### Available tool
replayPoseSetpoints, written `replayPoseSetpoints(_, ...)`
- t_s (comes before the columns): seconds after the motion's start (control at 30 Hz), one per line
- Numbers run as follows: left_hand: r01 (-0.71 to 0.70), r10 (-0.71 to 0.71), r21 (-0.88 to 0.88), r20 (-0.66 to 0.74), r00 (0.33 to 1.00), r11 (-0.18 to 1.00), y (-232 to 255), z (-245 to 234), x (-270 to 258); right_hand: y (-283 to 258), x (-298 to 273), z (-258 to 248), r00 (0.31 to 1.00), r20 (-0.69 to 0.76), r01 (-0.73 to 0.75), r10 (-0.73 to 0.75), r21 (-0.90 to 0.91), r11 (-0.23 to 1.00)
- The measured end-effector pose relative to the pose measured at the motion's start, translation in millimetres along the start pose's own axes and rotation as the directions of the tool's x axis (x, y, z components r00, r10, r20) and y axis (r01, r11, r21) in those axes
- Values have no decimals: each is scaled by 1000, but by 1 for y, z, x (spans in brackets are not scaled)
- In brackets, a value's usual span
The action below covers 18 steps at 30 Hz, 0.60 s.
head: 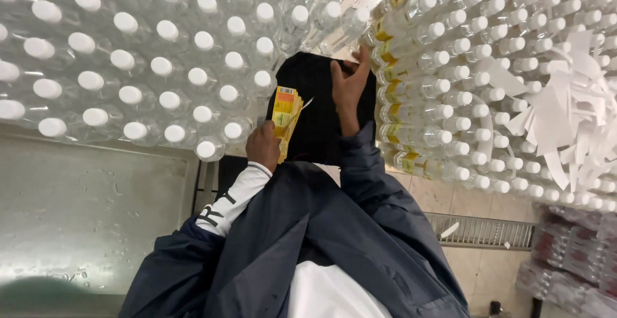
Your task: Manually applying adhesive labels to plastic water bottles in a production environment.
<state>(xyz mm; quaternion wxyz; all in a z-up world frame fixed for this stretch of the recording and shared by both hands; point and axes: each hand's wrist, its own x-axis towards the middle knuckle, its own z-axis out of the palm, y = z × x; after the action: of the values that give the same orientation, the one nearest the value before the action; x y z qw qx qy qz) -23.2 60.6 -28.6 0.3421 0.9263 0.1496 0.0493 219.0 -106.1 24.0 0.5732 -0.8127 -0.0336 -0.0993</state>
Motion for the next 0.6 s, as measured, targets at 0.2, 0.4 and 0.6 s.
replayPoseSetpoints(0.2, -92, 64, -288, -103, 993, 953, 28, -44, -12, -23, 70, -6, 948, 310, 44, -72, 95, 995)
replayPoseSetpoints(0.4, 69, -183, -630, -118, 976, 774, 36, -56, -27, -31, 28, -55, 985, 139, 77, -103, 181, 980)
replayPoseSetpoints(0.6, 224, -255, -445, -10, 967, 867, 2, 10, -13, -74, -94, -101, 979, 135, -187, 153, 291, 938)
